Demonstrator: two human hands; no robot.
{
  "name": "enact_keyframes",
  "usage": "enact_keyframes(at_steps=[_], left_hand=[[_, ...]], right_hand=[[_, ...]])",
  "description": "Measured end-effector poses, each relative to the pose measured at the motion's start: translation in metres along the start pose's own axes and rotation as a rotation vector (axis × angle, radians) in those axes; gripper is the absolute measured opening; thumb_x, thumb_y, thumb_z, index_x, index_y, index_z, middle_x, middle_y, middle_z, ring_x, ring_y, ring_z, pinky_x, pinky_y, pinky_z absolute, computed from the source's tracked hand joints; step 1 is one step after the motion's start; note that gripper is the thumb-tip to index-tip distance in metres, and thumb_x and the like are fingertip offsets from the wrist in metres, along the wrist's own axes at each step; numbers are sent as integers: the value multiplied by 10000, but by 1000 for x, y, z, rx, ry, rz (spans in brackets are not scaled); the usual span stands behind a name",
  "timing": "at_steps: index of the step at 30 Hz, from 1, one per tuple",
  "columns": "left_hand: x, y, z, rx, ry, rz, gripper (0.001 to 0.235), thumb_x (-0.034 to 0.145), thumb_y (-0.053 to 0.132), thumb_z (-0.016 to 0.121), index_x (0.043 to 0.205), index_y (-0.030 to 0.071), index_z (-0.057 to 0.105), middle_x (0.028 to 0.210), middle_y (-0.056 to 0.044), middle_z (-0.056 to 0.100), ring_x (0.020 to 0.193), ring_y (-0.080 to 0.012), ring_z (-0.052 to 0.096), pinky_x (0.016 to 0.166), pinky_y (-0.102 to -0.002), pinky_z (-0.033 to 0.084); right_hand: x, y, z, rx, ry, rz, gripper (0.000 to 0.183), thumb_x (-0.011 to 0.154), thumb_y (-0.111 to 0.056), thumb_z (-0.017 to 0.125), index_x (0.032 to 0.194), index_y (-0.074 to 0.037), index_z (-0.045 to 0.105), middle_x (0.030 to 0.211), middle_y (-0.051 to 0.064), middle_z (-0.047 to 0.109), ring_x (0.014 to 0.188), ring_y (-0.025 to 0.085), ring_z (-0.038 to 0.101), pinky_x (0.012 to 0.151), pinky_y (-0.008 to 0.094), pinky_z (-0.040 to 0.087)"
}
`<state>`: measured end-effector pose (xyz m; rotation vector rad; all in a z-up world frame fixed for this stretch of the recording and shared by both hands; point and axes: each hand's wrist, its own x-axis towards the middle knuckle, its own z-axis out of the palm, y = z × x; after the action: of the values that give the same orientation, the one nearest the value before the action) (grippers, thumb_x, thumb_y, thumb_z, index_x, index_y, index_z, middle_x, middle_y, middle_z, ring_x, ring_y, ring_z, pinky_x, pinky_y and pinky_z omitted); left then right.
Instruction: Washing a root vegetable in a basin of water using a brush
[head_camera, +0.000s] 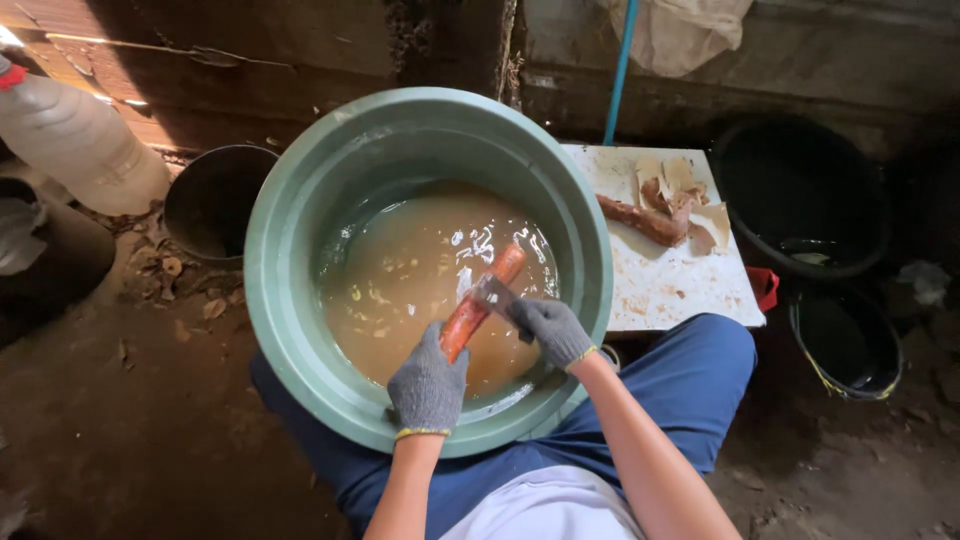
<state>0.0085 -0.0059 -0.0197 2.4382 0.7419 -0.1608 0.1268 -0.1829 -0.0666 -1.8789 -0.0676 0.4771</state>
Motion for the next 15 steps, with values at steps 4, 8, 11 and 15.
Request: enact_keyframes(at_steps=[4, 8, 11, 15], left_hand=[[7, -9, 19, 27, 72, 37, 519, 918, 475, 666, 1394, 314, 537, 1182, -74, 739, 1065, -308, 736, 927, -485, 590], [5, -13, 27, 5, 227, 86, 515, 863, 466, 736, 1340, 325, 601, 1030, -56, 768, 935, -305, 760, 837, -471, 618], [9, -8, 20, -21, 98, -4, 535, 882, 479, 711, 1371, 313, 572, 1114, -75, 759, 1015, -341, 744, 903, -512, 589], [12, -11, 24, -2, 60, -72, 478, 854, 494, 694, 1302, 361, 595, 1119, -66, 766, 1042, -356, 735, 933, -533, 576]], right_hand=[[38, 44, -12, 40, 249, -19, 336, 940, -304, 588, 736, -90, 748, 582, 90, 648, 626, 176, 581, 607, 320, 460], [6, 14, -4, 68, 137, 51, 397, 960, -373, 627, 762, -46, 734, 620, 104, 672, 657, 192, 646, 663, 316, 504], [-15, -2, 1, -48, -170, 80, 320, 946, -305, 657, 807, -35, 756, 685, 70, 679, 705, 177, 615, 726, 327, 531], [-28, -23, 4, -82, -371, 123, 353, 964, -377, 682, 814, -69, 766, 672, 46, 690, 673, 149, 633, 728, 309, 541]])
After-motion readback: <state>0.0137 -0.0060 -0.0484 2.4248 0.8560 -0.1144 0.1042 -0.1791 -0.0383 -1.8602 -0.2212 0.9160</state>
